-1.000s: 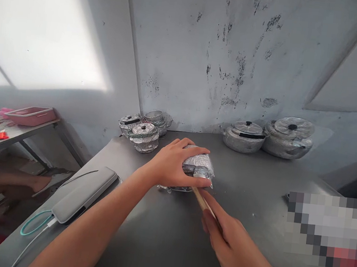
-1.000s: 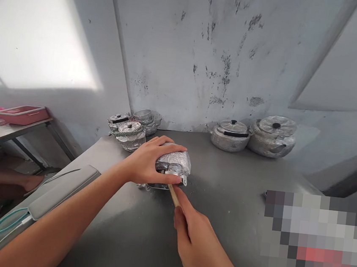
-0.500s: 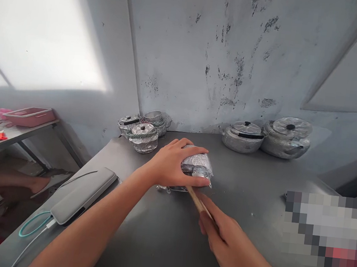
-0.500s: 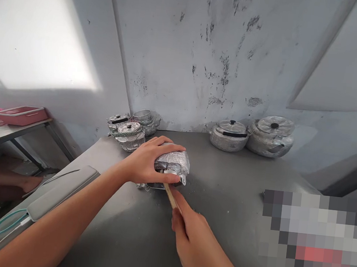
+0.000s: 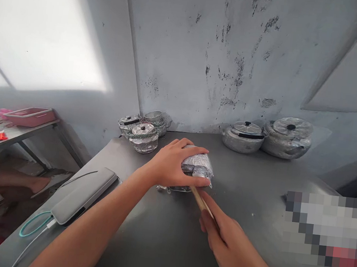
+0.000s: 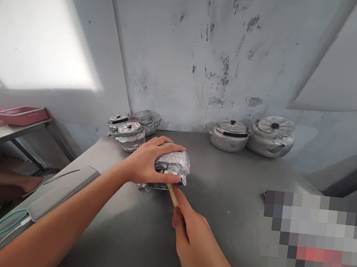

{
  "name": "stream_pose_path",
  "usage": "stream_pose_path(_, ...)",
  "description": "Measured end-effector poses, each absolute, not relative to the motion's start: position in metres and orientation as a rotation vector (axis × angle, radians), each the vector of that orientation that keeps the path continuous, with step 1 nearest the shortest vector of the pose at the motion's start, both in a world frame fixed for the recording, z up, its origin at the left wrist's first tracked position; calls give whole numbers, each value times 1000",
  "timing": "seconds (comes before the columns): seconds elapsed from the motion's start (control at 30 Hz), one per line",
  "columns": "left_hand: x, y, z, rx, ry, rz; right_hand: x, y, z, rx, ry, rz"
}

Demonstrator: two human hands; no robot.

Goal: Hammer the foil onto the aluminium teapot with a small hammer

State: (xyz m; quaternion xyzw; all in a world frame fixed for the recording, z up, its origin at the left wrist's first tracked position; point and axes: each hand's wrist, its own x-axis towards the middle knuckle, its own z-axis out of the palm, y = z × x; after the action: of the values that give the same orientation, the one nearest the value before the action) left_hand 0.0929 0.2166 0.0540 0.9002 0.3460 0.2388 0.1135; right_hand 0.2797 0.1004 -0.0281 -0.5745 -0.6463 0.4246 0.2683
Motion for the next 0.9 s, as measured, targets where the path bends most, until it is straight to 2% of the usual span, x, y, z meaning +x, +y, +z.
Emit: stream_pose_path(0.9,92,217,54,2616,1017,705,281,102,-25,-1501,-1730,1213)
